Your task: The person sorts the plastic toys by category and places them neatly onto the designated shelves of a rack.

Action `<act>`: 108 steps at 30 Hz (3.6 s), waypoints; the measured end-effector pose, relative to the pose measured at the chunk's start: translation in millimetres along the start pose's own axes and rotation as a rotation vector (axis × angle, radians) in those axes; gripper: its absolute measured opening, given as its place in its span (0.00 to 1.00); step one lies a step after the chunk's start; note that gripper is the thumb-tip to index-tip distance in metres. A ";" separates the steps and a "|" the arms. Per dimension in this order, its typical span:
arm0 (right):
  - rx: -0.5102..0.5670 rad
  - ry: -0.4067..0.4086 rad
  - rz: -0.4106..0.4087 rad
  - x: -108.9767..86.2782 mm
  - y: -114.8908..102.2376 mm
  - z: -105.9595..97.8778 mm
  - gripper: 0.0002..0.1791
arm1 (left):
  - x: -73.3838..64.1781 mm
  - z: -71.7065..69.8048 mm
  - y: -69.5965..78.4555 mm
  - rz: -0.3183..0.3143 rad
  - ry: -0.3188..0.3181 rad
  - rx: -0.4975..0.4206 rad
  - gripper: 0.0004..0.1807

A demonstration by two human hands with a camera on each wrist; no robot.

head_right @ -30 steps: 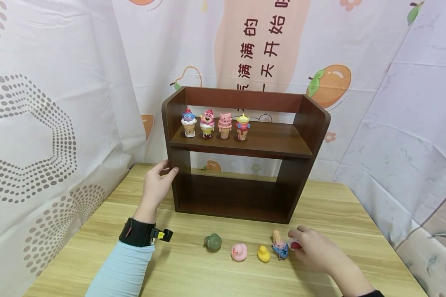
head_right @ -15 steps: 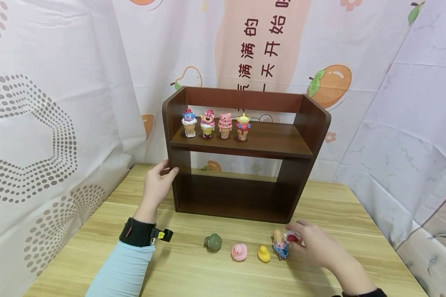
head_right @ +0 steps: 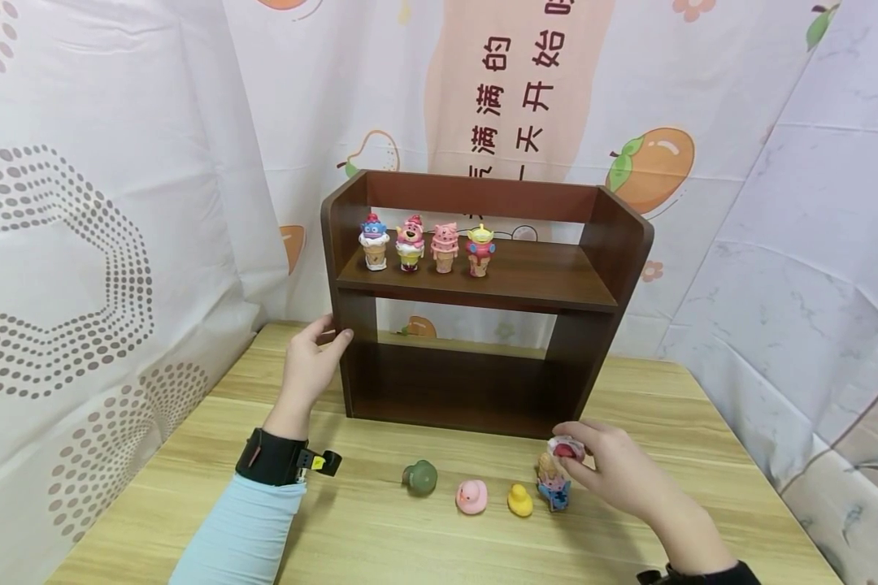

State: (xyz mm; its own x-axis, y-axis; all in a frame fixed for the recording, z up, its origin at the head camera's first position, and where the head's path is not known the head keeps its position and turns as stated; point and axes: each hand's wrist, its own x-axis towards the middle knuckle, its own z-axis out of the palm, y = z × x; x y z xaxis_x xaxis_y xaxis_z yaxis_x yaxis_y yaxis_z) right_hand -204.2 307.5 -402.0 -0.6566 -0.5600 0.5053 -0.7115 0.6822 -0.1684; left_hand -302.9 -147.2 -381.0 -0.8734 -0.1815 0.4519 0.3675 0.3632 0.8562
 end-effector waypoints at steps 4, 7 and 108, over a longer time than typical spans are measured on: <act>0.020 0.008 0.003 4.4 -2.5 -0.7 0.21 | 0.0 0.4 0.6 0.003 -0.001 -0.010 0.22; 0.025 0.016 0.005 8.0 -4.5 -1.5 0.21 | 0.1 0.5 0.8 0.005 0.001 -0.014 0.22; 0.278 0.396 0.262 162.5 -35.2 -83.0 0.15 | 1.5 0.4 -1.8 0.012 0.002 -0.004 0.22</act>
State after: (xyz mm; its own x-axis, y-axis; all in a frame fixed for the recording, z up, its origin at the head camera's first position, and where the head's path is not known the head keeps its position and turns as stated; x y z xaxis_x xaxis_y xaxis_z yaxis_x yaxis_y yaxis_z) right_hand -265.0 231.5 -243.8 -0.7141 -0.1319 0.6875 -0.6119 0.5946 -0.5215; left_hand -305.0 -147.7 -382.0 -0.8684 -0.1787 0.4626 0.3793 0.3616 0.8517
